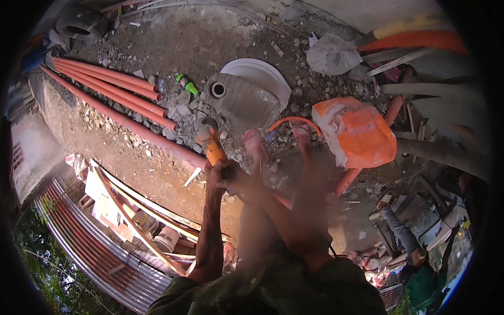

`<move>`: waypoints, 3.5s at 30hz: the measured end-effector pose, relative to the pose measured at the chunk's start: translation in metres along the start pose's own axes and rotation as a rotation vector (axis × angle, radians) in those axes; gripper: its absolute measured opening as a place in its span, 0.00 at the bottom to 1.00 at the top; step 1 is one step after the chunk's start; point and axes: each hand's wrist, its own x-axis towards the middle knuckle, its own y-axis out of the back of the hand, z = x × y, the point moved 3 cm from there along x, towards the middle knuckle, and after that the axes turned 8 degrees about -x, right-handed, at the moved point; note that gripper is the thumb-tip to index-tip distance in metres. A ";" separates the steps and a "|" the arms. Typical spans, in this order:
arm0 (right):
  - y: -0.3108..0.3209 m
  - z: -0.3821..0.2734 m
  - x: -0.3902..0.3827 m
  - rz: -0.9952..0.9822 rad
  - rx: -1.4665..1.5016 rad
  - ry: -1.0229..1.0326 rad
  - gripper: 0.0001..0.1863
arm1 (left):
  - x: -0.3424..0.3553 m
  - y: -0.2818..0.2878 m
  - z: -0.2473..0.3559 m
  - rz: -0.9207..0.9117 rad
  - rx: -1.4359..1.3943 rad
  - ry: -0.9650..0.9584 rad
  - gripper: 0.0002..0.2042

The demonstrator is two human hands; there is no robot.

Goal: The person uses an angle grinder to cut a white ceramic toilet bowl placed on the ground. The person holds the tool with both hands and moves it along the bowl's surface, generating dust. The person pauses briefly to adjust the tool cord before resuming the grinding.

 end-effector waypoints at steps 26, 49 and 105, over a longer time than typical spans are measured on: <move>-0.078 -0.040 -0.102 0.148 -0.150 0.208 0.55 | -0.033 0.031 0.012 -0.323 -0.441 0.364 0.17; -0.006 0.187 -0.006 1.131 0.208 0.028 0.21 | 0.073 0.011 0.112 -0.632 1.372 -0.337 0.33; 0.045 -0.042 0.136 0.550 1.765 1.102 0.21 | 0.085 -0.143 0.045 -0.972 2.493 -0.844 0.46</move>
